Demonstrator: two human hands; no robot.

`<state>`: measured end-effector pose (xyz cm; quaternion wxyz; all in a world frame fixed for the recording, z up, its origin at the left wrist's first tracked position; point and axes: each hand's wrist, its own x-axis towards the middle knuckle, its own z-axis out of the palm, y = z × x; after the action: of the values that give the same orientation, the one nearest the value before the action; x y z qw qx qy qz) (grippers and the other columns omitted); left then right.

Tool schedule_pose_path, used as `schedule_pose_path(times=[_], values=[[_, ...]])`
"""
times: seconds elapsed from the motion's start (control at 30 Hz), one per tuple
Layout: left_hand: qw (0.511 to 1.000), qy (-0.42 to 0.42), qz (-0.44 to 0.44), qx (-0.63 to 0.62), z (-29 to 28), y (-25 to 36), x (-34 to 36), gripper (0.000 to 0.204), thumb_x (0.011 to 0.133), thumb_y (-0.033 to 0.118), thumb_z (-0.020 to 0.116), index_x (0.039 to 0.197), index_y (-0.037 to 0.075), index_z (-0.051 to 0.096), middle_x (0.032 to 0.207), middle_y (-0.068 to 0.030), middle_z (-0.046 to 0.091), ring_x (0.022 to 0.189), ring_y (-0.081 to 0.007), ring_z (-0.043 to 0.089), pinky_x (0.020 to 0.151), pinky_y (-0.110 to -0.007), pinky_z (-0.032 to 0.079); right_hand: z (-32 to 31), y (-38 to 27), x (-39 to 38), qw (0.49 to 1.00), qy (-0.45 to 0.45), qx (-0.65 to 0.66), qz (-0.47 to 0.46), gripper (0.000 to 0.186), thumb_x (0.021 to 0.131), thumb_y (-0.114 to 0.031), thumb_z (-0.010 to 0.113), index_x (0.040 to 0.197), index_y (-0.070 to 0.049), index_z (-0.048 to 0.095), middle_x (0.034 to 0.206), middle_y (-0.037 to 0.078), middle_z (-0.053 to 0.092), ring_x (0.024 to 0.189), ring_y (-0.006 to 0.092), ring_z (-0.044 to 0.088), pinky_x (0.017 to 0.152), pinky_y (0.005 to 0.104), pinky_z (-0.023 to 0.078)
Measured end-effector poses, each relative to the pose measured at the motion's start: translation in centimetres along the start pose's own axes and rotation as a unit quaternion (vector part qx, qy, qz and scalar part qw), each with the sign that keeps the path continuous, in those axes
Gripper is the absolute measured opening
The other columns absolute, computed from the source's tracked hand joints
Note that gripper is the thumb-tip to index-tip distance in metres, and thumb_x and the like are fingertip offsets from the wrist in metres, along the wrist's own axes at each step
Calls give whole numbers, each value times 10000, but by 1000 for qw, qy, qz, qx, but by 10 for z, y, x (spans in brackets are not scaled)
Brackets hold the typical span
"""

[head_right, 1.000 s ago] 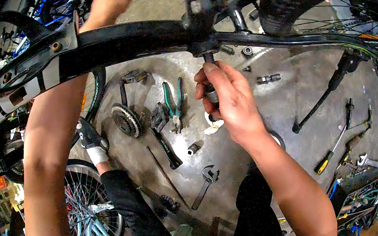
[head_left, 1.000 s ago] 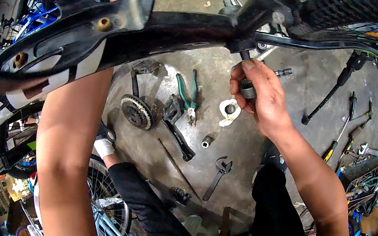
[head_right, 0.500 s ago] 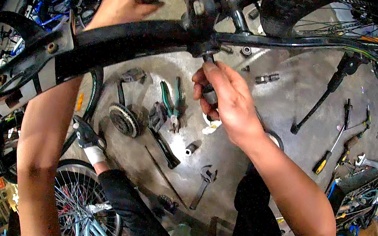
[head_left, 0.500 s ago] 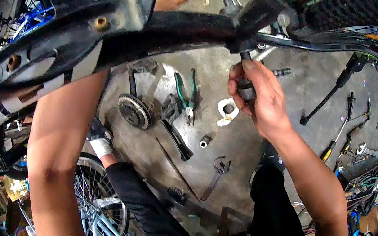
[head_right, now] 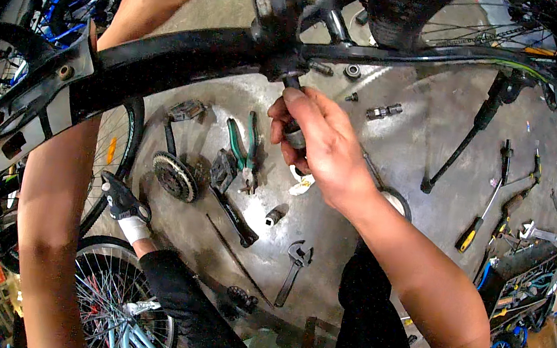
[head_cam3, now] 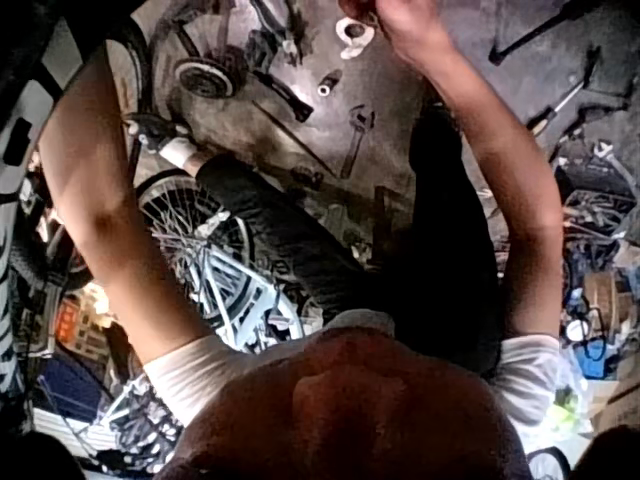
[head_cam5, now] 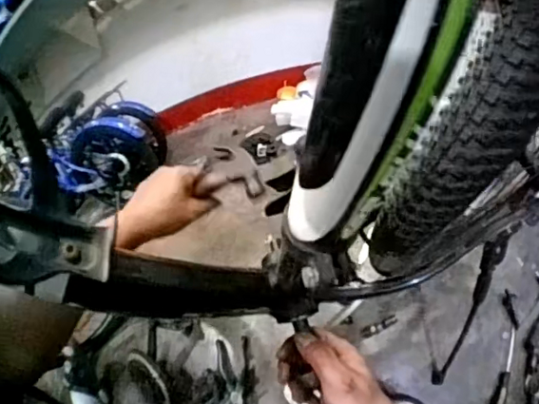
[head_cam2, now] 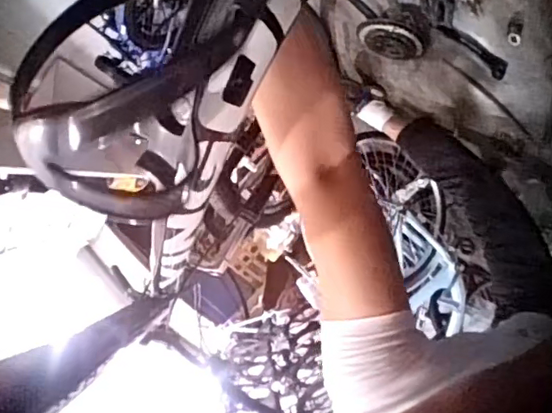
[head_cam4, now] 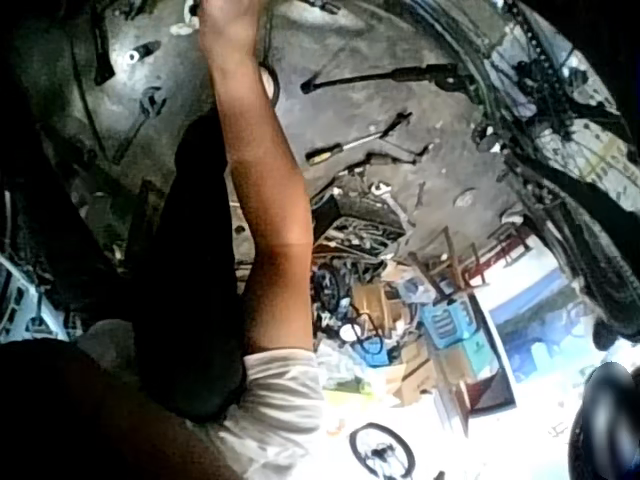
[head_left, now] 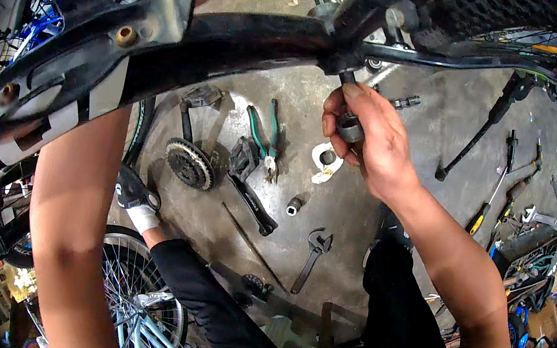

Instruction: The person uses a hammer and a specialized tool to remove a bottom bracket from a bicycle frame, cleans the part, and then reinstalls it into the frame by hand and with a hammer.

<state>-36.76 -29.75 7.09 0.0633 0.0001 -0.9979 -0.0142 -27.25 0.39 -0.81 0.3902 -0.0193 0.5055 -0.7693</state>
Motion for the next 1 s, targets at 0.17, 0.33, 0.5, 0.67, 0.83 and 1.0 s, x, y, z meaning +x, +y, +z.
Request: schedule_pose_path(times=[0.17, 0.33, 0.5, 0.67, 0.83, 1.0], values=[[992, 105, -9, 64, 16, -38, -8, 403, 858, 404, 714, 1035, 43, 698, 871, -198, 705, 827, -416, 672, 766, -453, 529, 19, -8, -6, 1000, -9, 3, 25, 345, 1015, -406, 498, 978, -77, 594, 797, 12, 596, 588, 78, 494, 490, 217, 335], [998, 13, 45, 50, 0, 14, -11, 360, 880, 404, 698, 1085, 109, 694, 912, -203, 702, 895, -414, 669, 778, -458, 538, 2, -4, -2, 1000, -1, 1, 20, 336, 1017, -383, 493, 985, -63, 589, 796, 28, 587, 580, 85, 490, 492, 219, 329], [984, 59, -167, 16, 6, -40, -1, 347, 859, 396, 716, 1121, 169, 735, 956, -167, 730, 916, -365, 703, 821, -451, 545, 13, -5, -4, 1000, -2, 2, 19, 340, 1020, -379, 488, 988, -56, 589, 793, 33, 588, 574, 87, 489, 487, 222, 323], [998, 2, 58, 32, 4, 14, -22, 393, 856, 400, 713, 1125, 117, 670, 922, -201, 703, 899, -422, 677, 778, -474, 540, 5, -2, -7, 1000, 6, -3, 22, 314, 1019, -355, 490, 992, -55, 582, 788, 50, 595, 558, 99, 474, 461, 220, 292], [985, 68, -157, -30, -8, -31, -1, 445, 855, 407, 699, 1108, 42, 715, 991, -247, 712, 938, -383, 704, 850, -448, 543, 12, -3, -4, 1000, -4, 6, 23, 336, 1018, -372, 494, 997, -52, 593, 785, 32, 590, 570, 82, 476, 489, 221, 321], [997, -19, 70, 7, 11, 14, -25, 321, 857, 374, 726, 956, 86, 623, 821, -212, 647, 836, -428, 654, 713, -488, 512, 0, 2, -4, 1000, -4, 6, -3, 315, 1019, -351, 483, 995, -53, 581, 785, 47, 594, 560, 101, 475, 460, 222, 299]])
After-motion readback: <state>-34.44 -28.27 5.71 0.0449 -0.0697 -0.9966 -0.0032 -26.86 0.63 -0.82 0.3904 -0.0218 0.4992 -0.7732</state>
